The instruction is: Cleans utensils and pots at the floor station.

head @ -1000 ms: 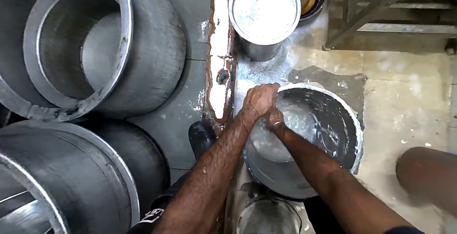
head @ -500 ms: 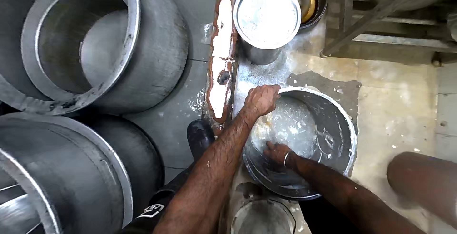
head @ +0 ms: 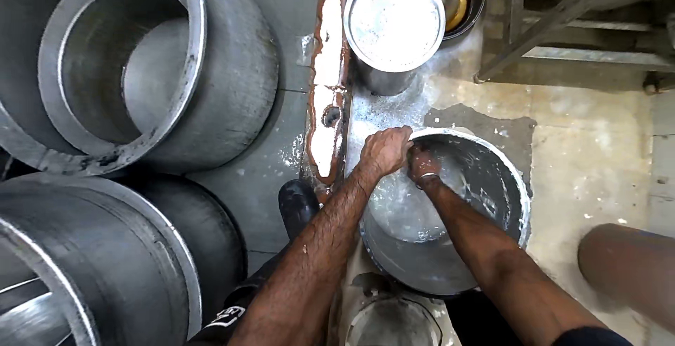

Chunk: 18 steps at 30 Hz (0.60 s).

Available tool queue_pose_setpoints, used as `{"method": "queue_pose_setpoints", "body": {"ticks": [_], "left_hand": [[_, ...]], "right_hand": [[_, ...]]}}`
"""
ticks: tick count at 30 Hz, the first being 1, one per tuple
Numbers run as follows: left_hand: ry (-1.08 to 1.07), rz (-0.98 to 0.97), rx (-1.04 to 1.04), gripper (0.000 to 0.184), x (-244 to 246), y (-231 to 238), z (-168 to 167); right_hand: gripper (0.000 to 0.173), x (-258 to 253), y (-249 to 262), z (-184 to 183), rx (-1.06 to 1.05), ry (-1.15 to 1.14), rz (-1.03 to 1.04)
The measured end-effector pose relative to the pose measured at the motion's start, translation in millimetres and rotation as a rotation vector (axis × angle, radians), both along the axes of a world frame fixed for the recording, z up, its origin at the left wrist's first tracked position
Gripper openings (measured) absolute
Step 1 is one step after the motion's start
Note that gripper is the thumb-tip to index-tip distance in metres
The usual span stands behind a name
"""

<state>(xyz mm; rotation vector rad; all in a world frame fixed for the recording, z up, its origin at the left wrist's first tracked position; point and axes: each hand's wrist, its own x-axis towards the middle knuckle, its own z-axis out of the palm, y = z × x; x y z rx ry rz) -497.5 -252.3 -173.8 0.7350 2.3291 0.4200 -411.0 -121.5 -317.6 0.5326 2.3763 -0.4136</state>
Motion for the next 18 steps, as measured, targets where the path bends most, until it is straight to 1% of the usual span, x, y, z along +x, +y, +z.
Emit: {"method": "queue_pose_setpoints", "body": {"ticks": [2,4,6,8,11,13,16,18], "left_hand": [[0.003,0.008,0.003,0.028,-1,0,1],[-0.010,0.018,0.005,0.029,1,-2,0],[-0.020,0.018,0.012,0.028,0,0,1],[-0.039,0.019,0.010,0.028,0,0,2],[-0.032,0.011,0.025,0.027,0,-1,1],[-0.016,0.005,0.036,0.027,1,1,-1],[0.000,0.005,0.008,0.028,1,1,1],[-0.006,0.001,0.003,0.028,1,1,2]], "right_hand": [[0.068,11,28,0,0.050,-0.011,-0.098],[0.071,34,43,3,0.094,-0.038,-0.207],[0.076,50,47,6,0.141,-0.067,-0.309],[0.078,54,42,2,0.161,-0.075,-0.356],[0.087,33,24,0,0.100,-0.065,-0.271],[0.086,10,3,-2,0.050,-0.043,-0.185],[0.075,-2,-38,0,-0.057,0.014,-0.074],[0.058,15,-57,11,-0.186,-0.038,-0.028]]}}
